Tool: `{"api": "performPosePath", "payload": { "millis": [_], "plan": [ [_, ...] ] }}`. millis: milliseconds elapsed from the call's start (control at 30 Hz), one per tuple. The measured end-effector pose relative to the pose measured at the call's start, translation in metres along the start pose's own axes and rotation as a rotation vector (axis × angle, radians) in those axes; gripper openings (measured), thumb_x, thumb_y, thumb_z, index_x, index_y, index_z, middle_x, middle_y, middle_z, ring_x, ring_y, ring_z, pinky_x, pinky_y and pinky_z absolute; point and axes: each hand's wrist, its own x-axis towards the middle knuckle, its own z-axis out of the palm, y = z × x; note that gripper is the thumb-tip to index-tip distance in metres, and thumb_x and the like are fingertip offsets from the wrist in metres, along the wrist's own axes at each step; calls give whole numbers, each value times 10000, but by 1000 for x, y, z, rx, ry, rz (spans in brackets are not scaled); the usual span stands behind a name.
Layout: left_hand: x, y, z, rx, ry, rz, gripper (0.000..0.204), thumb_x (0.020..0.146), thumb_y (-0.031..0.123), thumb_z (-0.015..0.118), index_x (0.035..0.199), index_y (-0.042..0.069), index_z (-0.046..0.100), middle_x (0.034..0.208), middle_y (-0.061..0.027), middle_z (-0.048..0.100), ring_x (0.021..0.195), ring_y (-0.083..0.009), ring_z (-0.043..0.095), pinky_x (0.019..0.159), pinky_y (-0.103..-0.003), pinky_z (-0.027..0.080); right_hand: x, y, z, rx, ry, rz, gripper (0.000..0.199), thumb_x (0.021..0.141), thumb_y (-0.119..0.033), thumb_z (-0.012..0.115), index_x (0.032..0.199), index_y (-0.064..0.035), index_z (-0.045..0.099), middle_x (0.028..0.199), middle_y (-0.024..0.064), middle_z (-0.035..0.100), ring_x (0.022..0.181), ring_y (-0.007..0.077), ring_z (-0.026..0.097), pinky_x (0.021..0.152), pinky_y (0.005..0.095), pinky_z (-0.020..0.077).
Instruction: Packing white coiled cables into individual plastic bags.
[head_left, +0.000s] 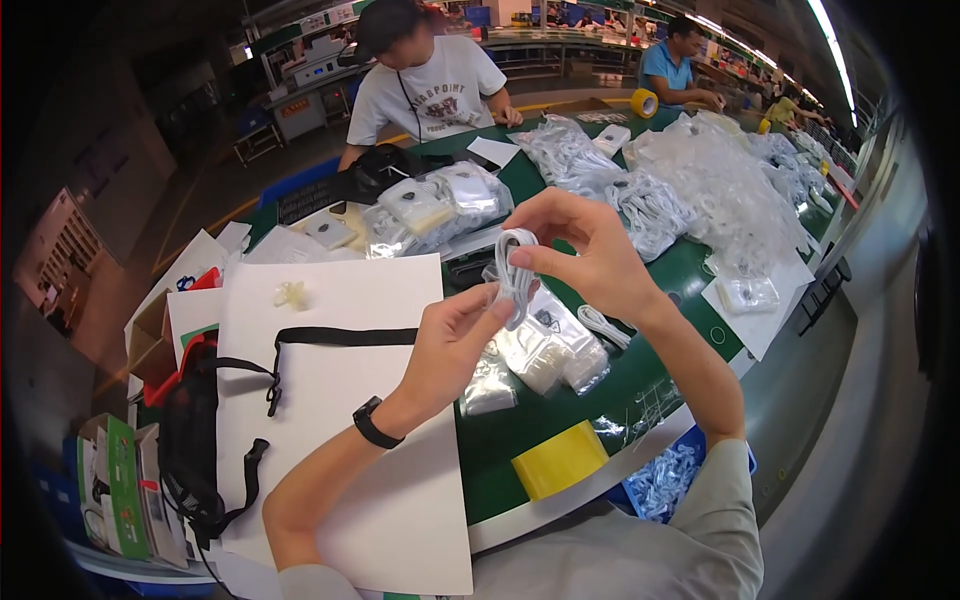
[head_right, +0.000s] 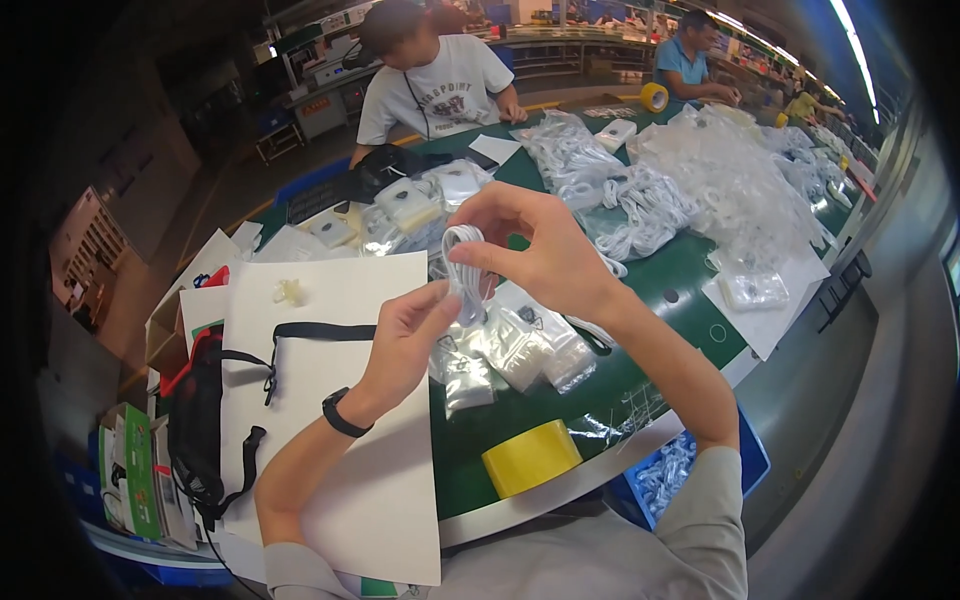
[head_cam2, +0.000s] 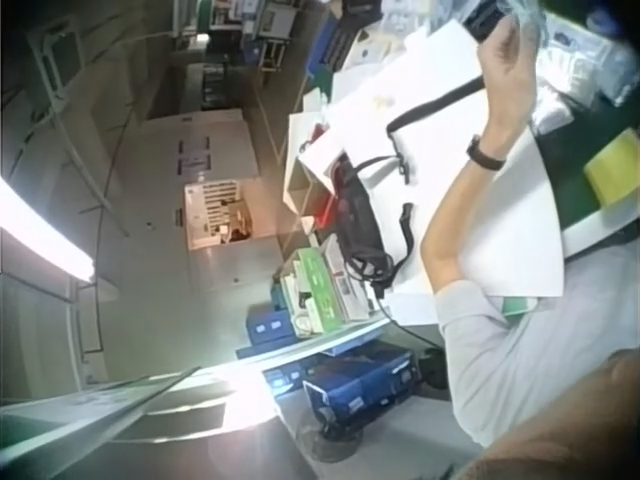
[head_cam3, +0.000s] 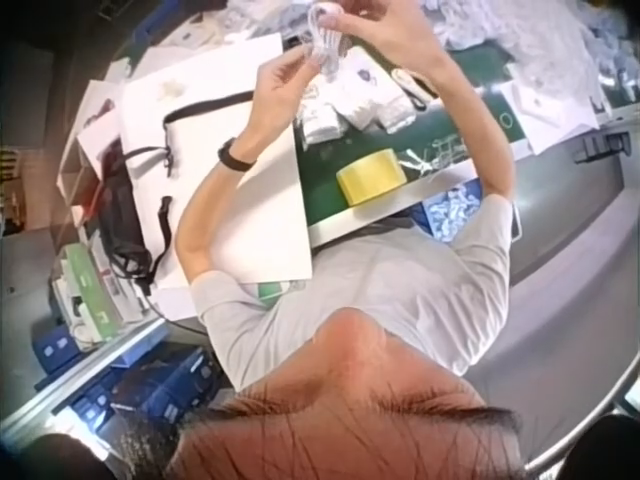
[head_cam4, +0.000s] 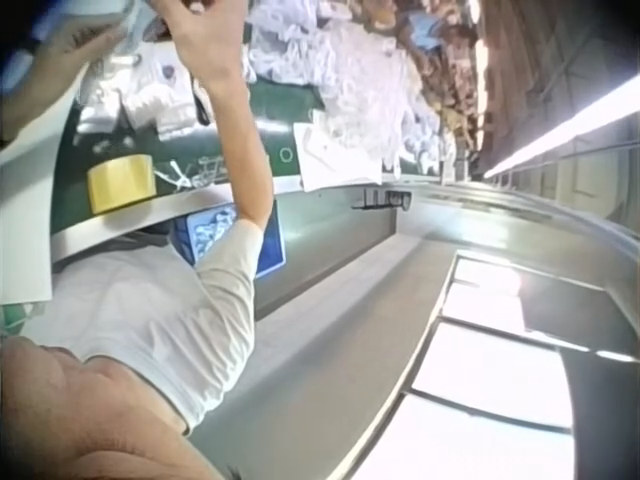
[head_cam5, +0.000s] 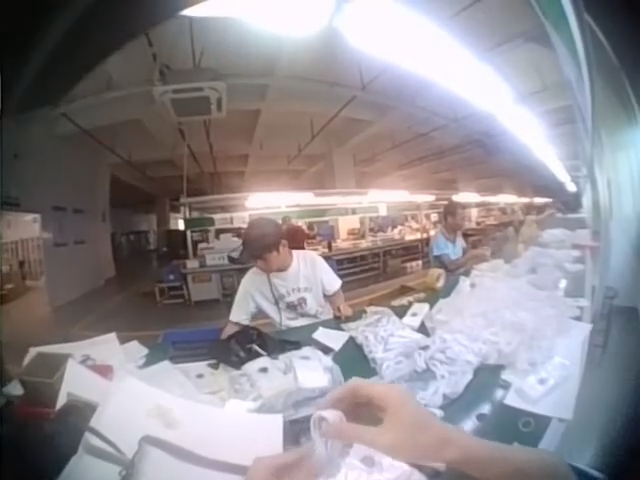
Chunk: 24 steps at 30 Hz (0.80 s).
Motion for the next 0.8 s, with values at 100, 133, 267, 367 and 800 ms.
{"api": "performPosePath", "payload": {
  "millis": [100,133,267,367,800],
  "plan": [
    [1,-6,-1,34,67,21,344,1026,163,590,1283,-67,597,1191,-99,684,1078,-131,635,988,-279,480,-2,-6,7,78,70,9,294,848,-73,781,1104,2,657,988,54,669,889,90,608,792,253,508],
    [1,-5,0,34,65,21,344,1026,163,590,1283,-67,597,1191,-99,684,1078,-131,635,988,-279,480,-3,-8,7,-7,105,-34,293,837,-77,790,1090,0,664,979,52,673,878,92,602,781,249,499],
    [2,-2,-1,-81,103,2,324,1017,149,605,1268,-56,601,1152,-94,691,1063,-122,634,969,-273,478,-7,-15,13,-238,176,-145,285,806,-107,816,1043,-11,689,955,49,681,835,104,590,754,244,469],
    [2,-4,-1,-82,80,7,302,1023,159,597,1239,-51,622,1136,-90,696,1035,-114,637,943,-261,482,-7,-12,14,-286,206,-198,278,797,-133,824,1024,-28,703,943,45,673,808,116,585,753,266,458],
    [-1,-7,0,39,59,0,368,1087,262,455,1232,-26,633,1052,-68,711,984,-96,634,903,-266,484,0,1,11,-339,82,-359,245,824,-91,787,1045,-36,695,993,68,642,950,179,629,844,306,485]
  ]
}}
